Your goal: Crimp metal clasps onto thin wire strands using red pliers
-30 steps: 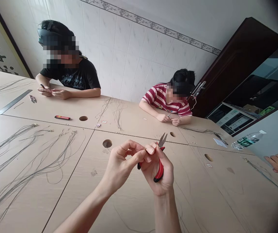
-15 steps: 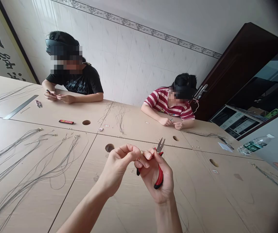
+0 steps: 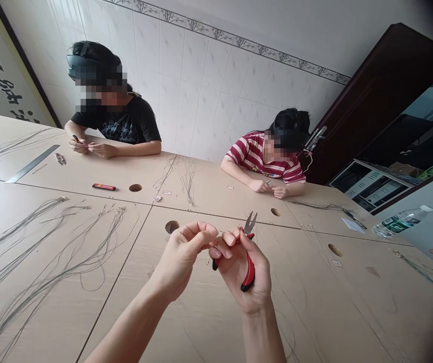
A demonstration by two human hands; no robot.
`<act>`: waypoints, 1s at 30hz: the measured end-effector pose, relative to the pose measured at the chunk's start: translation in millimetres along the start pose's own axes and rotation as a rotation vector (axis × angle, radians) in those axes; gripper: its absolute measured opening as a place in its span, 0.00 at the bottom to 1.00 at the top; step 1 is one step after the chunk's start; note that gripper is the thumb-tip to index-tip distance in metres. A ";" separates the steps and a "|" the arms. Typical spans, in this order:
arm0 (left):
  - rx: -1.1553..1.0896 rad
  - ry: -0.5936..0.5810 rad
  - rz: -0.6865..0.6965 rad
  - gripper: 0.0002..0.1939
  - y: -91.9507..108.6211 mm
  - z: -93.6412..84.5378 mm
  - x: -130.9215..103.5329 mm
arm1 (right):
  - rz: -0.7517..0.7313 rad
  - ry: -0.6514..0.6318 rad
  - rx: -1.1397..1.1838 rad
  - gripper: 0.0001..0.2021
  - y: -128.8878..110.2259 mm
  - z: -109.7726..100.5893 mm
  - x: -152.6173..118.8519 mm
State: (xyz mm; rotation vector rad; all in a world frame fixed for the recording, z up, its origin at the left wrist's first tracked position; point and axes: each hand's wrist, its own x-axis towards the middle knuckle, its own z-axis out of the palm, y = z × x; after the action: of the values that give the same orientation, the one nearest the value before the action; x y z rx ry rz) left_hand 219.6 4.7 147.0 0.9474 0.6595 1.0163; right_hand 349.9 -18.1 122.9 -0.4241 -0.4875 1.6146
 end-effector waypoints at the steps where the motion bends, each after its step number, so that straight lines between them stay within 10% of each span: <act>1: -0.002 -0.003 0.000 0.10 -0.1 -0.1 0.0 | 0.002 -0.007 0.008 0.09 0.2 -0.3 0.2; 15: 0.043 -0.037 0.063 0.11 -1.8 -2.3 0.6 | -0.002 -0.022 0.025 0.08 0.2 1.7 -1.0; 30: 0.440 0.093 0.558 0.06 -13.4 -6.0 2.7 | -0.068 0.084 -0.292 0.08 2.8 7.9 -8.8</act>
State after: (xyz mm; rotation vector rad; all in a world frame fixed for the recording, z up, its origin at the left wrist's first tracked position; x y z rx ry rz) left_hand 221.2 6.3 132.3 1.5294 0.7297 1.4443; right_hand 344.1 -27.5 127.9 -0.6842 -0.6693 1.4581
